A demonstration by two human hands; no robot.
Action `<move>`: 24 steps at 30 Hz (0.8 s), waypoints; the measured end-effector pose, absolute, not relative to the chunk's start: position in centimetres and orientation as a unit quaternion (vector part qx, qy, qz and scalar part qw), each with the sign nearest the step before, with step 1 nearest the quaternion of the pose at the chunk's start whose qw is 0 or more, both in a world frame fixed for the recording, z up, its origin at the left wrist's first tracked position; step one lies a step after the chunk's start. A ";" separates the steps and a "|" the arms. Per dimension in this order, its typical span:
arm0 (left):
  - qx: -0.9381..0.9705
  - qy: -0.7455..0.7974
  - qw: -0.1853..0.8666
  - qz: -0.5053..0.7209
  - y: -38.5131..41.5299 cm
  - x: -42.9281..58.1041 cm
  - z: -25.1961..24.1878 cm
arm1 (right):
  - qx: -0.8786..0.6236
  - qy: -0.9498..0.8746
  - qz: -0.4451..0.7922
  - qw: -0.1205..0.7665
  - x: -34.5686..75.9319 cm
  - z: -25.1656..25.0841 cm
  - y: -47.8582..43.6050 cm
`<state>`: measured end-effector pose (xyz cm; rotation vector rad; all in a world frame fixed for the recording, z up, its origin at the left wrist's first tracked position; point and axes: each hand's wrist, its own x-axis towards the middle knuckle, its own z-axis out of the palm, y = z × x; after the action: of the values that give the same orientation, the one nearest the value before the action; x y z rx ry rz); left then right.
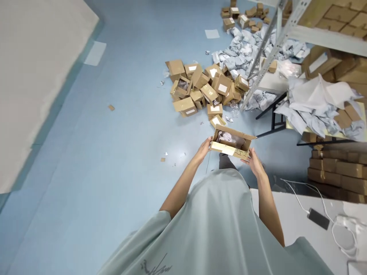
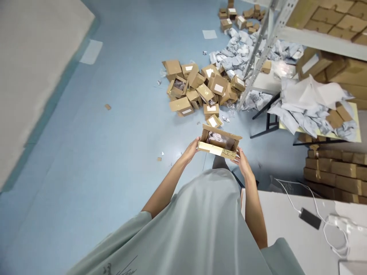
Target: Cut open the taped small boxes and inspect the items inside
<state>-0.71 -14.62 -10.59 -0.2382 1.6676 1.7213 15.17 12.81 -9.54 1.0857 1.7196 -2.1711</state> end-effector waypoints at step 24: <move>-0.294 0.625 0.217 0.690 -17.8 -38.0 -13.4 | 0.261 0.624 -0.690 0.259 -35.6 -10.7 12.4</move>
<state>-38.02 -17.84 -13.37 -0.8149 1.7309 1.9118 -35.61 12.39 -10.70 0.7066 1.6908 -1.8699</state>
